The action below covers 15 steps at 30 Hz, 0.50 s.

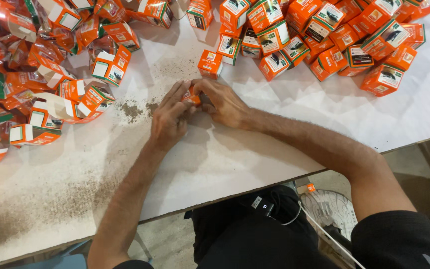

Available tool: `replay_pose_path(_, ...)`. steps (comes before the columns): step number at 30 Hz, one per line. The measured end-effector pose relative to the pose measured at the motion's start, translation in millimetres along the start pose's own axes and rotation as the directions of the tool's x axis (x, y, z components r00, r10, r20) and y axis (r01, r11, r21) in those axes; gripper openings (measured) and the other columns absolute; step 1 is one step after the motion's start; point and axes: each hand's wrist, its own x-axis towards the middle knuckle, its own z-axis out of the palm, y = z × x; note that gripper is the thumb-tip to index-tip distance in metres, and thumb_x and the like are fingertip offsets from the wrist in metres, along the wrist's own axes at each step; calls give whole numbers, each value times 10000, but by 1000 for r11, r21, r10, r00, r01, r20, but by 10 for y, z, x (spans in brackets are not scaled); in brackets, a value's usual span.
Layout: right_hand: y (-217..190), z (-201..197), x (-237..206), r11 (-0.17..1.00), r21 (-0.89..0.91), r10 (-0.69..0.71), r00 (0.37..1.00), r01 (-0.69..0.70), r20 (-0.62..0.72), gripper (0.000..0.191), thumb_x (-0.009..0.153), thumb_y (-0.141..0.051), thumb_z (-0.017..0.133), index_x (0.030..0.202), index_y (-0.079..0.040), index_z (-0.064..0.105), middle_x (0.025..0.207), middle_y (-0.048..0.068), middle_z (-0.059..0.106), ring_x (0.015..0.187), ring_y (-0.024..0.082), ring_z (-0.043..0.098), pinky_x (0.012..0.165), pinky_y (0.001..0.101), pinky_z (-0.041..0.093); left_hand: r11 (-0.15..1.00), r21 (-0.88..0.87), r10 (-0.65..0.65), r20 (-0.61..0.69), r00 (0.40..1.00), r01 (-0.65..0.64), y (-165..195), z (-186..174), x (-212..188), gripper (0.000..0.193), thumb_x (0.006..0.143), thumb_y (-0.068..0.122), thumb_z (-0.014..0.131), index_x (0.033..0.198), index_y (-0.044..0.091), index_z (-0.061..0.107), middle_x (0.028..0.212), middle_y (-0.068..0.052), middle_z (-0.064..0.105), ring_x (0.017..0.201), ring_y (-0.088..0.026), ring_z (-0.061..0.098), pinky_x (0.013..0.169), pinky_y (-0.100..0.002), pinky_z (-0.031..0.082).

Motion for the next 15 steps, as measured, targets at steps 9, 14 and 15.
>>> replay_pose_path(9, -131, -169, 93, 932, -172, -335, 940, 319, -72, 452, 821, 12, 793, 1228, -95, 628, 1421, 180, 524, 1281, 422, 561, 1056, 504, 486, 990, 138, -10, -17, 1000, 12, -343, -310, -82, 403, 938, 70, 754, 1319, 60, 623, 1481, -172, 564, 1464, -367, 477, 1284, -535, 325)
replay_pose_path(14, -48, -315, 178, 852, -522, -295, 849, 26, -439, 602, 914, -131, 831, 1427, -82, 520, 1507, 313, 384, 1369, 508, 443, 1146, 551, 406, 393, 870, -110, -279, 954, 299, -864, -854, 217, 860, 735, 423, 840, 1365, -85, 549, 1311, -268, 575, 1301, -472, 401, 976, -671, 214)
replay_pose_path(15, -51, -251, 153, 874, -482, -281, 871, 58, -403, 629, 907, -171, 838, 1436, -76, 510, 1482, 313, 407, 1336, 493, 464, 1117, 546, 416, 441, 834, -174, -282, 943, 331, -875, -912, 267, 787, 767, 376, 834, 1350, -72, 554, 1319, -250, 578, 1313, -449, 423, 1020, -686, 215)
